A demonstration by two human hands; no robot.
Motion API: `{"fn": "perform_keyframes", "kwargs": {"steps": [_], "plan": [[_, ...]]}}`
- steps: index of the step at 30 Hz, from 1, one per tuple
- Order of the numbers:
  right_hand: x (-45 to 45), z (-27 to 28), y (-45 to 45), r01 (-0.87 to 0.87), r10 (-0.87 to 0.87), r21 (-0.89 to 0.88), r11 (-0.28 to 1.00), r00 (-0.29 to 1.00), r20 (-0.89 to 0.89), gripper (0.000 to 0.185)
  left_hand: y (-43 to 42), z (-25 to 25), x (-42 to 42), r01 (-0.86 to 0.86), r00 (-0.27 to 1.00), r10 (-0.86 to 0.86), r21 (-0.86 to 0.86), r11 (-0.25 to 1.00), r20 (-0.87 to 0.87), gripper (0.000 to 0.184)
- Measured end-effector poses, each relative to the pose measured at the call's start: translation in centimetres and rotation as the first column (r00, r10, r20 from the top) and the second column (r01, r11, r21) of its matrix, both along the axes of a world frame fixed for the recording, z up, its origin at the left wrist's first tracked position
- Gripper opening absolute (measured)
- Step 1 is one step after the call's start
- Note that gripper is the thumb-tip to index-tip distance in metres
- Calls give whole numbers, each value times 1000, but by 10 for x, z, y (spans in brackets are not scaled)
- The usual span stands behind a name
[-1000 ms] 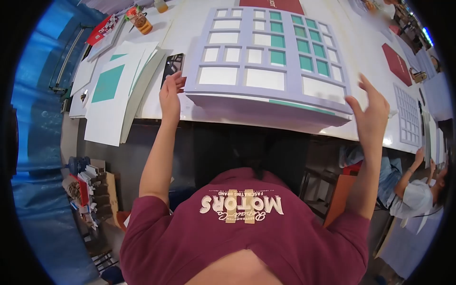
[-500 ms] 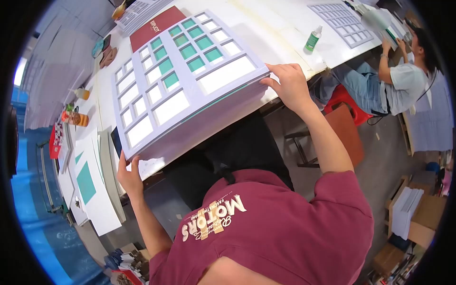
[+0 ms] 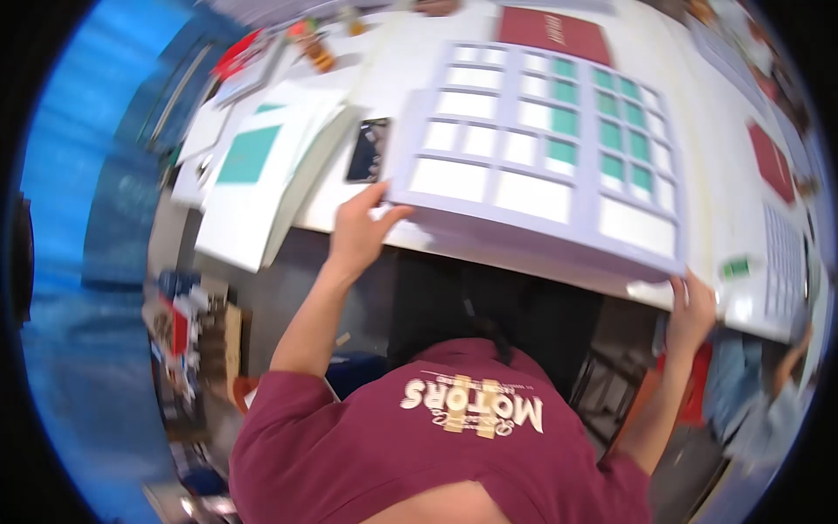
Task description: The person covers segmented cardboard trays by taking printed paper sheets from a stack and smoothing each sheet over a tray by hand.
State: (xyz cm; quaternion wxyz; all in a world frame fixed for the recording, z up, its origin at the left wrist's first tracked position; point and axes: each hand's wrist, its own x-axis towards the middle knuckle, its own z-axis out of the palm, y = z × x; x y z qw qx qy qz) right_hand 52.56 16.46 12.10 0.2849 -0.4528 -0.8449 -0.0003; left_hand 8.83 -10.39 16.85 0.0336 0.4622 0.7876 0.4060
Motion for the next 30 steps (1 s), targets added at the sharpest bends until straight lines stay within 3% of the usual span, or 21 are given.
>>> {"fn": "perform_keyframes", "kwargs": {"steps": [2,4,6,8,10,12,13,15,17,20,23,25,26,27,28,29,30], "plan": [[10,4,7,8,-2,-62,998,996,93,30,-10,-5,-8,6,999,-7,-27,1000,-37,46],[18,8,18,-39,4,-287,957,993,-122,36,-26,-12,-25,-37,994,33,41,998,101,50],[34,3,33,-105,1,-328,939,954,-301,41,-47,-7,-51,-230,961,228,-5,973,155,48],[48,-1,46,-168,46,-294,941,923,-382,47,-80,-20,-90,-472,868,462,-12,882,-183,47],[52,0,51,-161,31,-282,946,910,-414,48,-119,-18,-116,-632,718,537,-91,770,-442,50],[46,3,50,-152,22,-276,949,906,-423,47,-160,-26,-135,-729,654,499,-298,616,-568,60],[44,4,50,-145,15,-272,951,903,-429,46,-168,-15,-128,-731,682,479,-525,435,-553,56],[39,4,53,-157,-3,-307,939,887,-462,45,-198,-29,-134,-644,762,349,-689,332,-545,44],[31,6,54,-175,-13,-330,927,867,-498,44,-215,-35,-134,-683,730,292,-639,354,-618,30],[17,15,52,-203,-9,-330,922,841,-541,43,-229,-19,-122,-682,731,394,-626,379,-557,27],[14,17,55,-232,6,-326,916,823,-568,42,-235,14,-100,-577,806,462,-663,477,-370,37],[14,16,58,-234,-15,-332,914,798,-603,40,-255,0,-110,-618,774,576,-508,600,-262,55],[13,15,59,-252,-7,-326,911,782,-623,39,-272,-21,-122,-717,696,629,-364,594,-346,70],[9,17,58,-257,-9,-317,913,764,-645,38,-285,-40,-132,-844,533,713,-225,486,-456,77],[6,21,56,-254,-19,-309,917,744,-668,37,-307,-61,-147,-850,524,799,-123,512,-296,75],[0,28,50,-231,-23,-287,930,740,-672,35,-321,-80,-158,-657,752,657,134,742,54,63],[-9,37,43,-208,-33,-273,939,738,-675,32,-321,-84,-151,-734,589,632,5,680,503,52]]}}
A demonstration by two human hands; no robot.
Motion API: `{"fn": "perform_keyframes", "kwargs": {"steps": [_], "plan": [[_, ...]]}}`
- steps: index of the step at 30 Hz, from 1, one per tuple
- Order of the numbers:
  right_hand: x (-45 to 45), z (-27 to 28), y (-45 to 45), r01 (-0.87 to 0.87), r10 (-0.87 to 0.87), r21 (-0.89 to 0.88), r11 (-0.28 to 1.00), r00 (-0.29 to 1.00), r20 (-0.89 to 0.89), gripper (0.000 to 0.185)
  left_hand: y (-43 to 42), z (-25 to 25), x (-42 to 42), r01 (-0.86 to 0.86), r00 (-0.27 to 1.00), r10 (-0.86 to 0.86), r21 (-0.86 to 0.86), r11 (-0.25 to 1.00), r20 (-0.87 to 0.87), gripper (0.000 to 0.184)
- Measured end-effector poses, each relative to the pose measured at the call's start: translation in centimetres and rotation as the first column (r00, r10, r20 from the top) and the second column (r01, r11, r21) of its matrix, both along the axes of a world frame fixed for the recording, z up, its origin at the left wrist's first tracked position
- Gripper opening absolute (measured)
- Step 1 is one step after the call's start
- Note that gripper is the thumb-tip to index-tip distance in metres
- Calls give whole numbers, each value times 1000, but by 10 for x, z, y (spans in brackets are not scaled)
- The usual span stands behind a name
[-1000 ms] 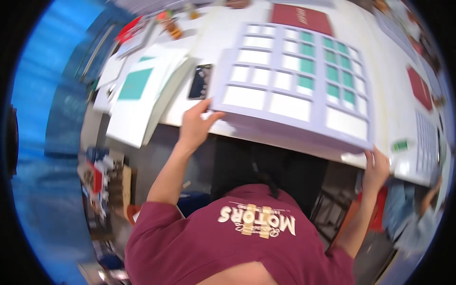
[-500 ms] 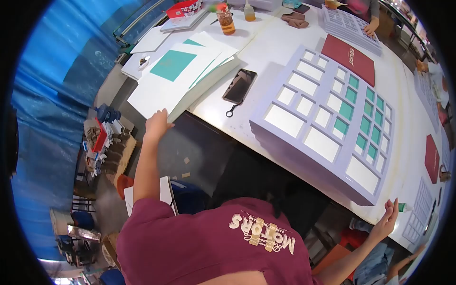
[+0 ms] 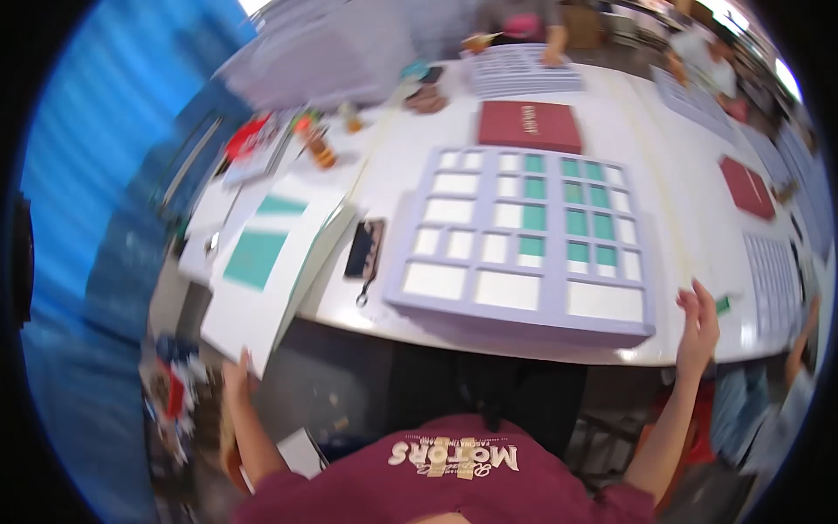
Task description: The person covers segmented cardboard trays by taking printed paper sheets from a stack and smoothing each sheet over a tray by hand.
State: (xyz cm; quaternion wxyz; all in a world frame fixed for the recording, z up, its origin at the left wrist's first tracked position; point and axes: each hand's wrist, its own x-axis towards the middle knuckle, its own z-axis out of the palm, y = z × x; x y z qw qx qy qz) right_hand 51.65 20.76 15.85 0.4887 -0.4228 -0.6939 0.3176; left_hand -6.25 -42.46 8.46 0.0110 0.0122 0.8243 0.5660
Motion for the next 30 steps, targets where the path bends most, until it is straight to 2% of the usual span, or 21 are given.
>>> {"fn": "perform_keyframes", "kwargs": {"steps": [1,2,3,4,6,9,12,13,16,20,22,24,26,28,29,30], "plan": [[-5,8,-5,14,-14,12,1000,1000,-2,31,-8,-1,-4,-88,968,105,-82,993,229,38],[-9,14,-10,24,-24,18,1000,1000,-5,30,-2,6,-4,-217,895,228,-73,974,383,26],[-12,19,-16,18,-18,25,1000,1000,-11,31,-33,-28,-31,-253,885,165,152,956,435,20],[-13,25,-20,0,1,37,999,1000,-9,31,-28,-23,-31,-324,874,243,132,937,421,21],[-17,29,-24,-7,9,51,999,1000,-24,31,5,0,-10,-415,900,355,250,875,253,25],[-22,32,-27,-35,37,74,997,999,-26,31,11,16,-11,-374,927,333,468,801,171,31],[-25,31,-28,-55,60,86,995,997,-49,30,10,16,-24,-272,962,226,596,755,153,32],[-27,32,-28,-59,65,91,994,996,-65,30,17,18,-25,-198,980,135,725,659,145,31],[-36,35,-29,-94,104,98,991,990,-100,28,49,26,-16,-56,998,31,811,582,46,32],[-57,43,-33,-168,178,89,982,977,-121,28,118,57,0,36,984,-162,794,607,79,38],[-69,45,-36,-228,231,38,973,963,-136,30,172,80,24,18,972,-192,775,631,135,31],[-81,47,-39,-295,291,1,955,940,-181,31,224,101,54,31,955,-232,715,698,184,33],[-84,46,-37,-406,384,-67,911,897,-218,42,266,105,69,208,896,-421,700,683,144,36],[-86,52,-39,-494,441,-161,855,854,-275,51,301,112,85,297,845,-512,663,687,152,40],[-87,52,-40,-506,440,-176,845,843,-309,64,314,116,92,367,810,-571,647,668,130,41],[-84,51,-38,-520,421,-225,824,828,-371,64,325,120,99,434,771,-627,629,644,110,43]]}}
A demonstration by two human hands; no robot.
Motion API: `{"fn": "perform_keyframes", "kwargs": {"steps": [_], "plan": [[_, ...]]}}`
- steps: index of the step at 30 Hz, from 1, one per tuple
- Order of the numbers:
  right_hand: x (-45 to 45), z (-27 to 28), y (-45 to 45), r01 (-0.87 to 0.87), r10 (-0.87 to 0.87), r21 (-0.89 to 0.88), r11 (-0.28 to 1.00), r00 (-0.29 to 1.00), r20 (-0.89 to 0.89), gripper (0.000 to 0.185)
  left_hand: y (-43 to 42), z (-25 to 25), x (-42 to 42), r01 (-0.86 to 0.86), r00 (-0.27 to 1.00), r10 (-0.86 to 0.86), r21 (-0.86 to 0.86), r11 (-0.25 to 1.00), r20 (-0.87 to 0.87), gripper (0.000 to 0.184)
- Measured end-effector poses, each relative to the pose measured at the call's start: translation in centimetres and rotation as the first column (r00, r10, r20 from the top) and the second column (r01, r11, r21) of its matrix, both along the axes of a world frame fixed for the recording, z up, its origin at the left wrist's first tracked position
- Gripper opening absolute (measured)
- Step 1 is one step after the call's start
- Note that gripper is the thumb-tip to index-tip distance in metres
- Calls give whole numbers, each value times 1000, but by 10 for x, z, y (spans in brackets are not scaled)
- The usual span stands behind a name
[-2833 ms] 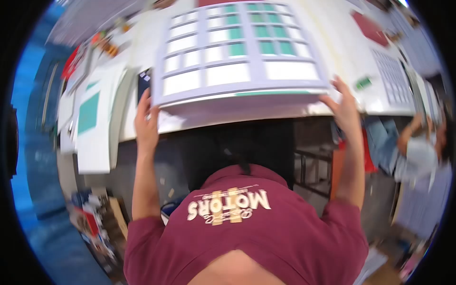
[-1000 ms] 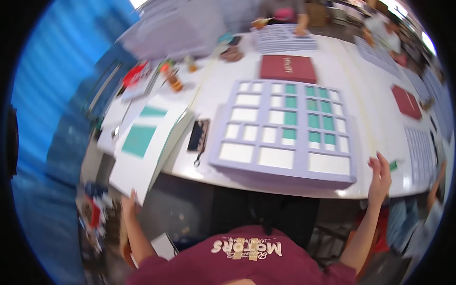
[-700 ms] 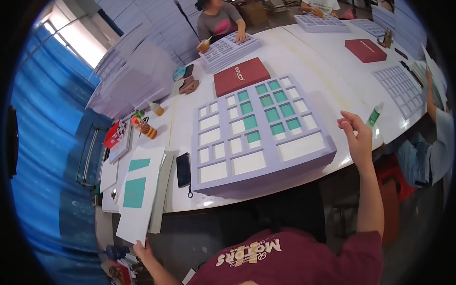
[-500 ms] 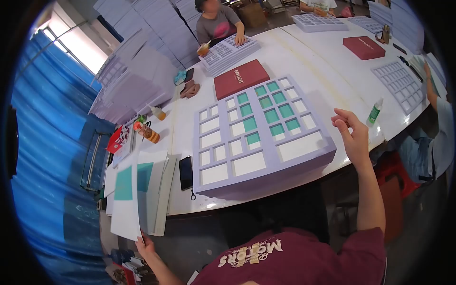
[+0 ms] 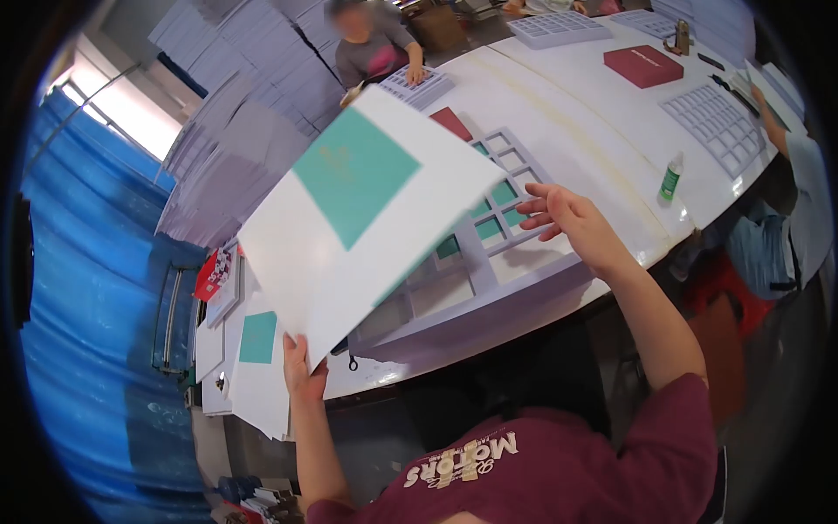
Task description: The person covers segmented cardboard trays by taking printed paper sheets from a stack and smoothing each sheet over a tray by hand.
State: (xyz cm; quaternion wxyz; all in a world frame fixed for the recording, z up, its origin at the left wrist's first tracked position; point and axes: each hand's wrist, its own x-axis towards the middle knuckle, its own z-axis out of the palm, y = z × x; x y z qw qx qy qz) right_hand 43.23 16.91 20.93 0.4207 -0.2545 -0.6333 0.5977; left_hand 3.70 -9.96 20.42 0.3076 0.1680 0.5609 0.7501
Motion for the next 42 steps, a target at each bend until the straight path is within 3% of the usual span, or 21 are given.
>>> {"fn": "perform_keyframes", "kwargs": {"steps": [3,7,10,12,14,17,23,42], "plan": [[10,4,0,-9,-7,-215,976,997,-73,60,21,-1,8,150,988,-150,0,989,-44,44],[28,-4,7,140,-134,-209,968,990,46,45,40,7,22,199,977,-200,-32,980,-67,42],[32,-6,16,233,-231,17,972,944,234,41,53,5,15,216,960,-221,-47,975,-169,40],[36,-9,21,222,-226,45,974,935,273,40,57,4,8,236,946,-250,-88,968,-206,39],[38,-21,24,252,-253,35,967,941,226,41,63,8,10,252,940,-268,-101,962,-209,39],[52,-21,24,170,-174,37,985,951,257,39,66,13,12,265,936,-276,-77,961,-219,40],[62,-37,22,153,-202,153,976,900,387,35,65,17,17,266,933,-287,-118,957,-218,42],[63,-41,29,138,-223,212,967,862,455,38,66,9,18,277,934,-305,-165,947,-185,37]]}}
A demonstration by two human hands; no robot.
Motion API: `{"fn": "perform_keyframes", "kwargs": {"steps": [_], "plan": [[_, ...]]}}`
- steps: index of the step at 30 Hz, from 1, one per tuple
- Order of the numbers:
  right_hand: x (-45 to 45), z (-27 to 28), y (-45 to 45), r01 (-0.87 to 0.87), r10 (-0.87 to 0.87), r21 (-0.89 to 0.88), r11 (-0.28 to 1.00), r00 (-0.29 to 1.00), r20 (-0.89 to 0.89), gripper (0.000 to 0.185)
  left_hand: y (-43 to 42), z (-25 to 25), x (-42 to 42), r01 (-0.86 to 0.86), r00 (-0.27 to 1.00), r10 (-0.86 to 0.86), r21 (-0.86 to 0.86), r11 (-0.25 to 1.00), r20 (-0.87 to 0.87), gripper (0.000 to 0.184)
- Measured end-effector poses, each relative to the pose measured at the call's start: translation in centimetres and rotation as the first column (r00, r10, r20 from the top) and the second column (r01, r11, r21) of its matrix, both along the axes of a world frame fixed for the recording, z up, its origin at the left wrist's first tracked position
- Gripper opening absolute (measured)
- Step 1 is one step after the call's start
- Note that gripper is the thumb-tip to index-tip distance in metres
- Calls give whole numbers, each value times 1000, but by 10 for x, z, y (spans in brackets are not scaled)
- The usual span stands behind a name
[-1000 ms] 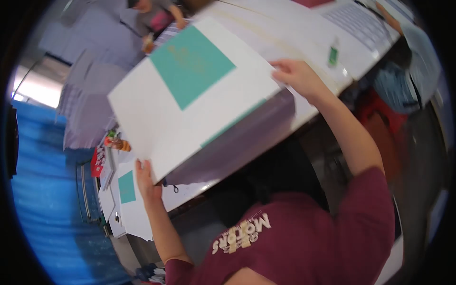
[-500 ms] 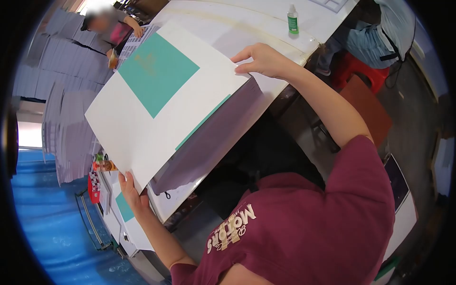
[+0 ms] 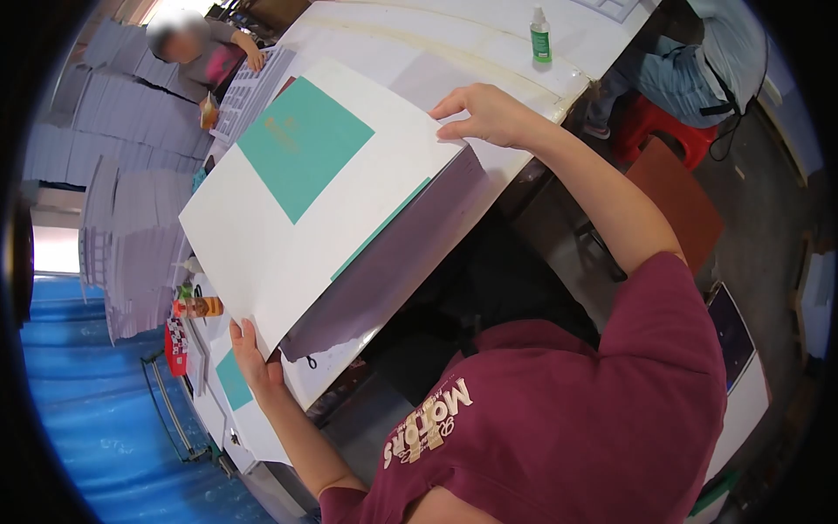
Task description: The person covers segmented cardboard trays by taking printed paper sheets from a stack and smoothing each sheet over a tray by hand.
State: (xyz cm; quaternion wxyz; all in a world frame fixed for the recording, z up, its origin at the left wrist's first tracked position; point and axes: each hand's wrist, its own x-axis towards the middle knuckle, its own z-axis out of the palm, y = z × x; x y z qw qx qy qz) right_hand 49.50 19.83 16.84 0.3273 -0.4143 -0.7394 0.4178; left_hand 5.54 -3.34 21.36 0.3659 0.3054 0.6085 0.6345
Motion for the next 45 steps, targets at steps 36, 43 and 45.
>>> {"fn": "perform_keyframes", "kwargs": {"steps": [36,43,45], "plan": [[-20,-19,-68,-9,-307,826,564,926,220,55,-4,1,4,34,995,-30,48,998,-93,37],[-32,-24,-87,-181,-233,794,581,897,376,67,-3,0,8,-8,994,13,42,999,-104,38],[-33,-24,-87,-183,-230,788,588,896,379,66,-3,1,9,-12,993,16,37,999,-116,38]]}}
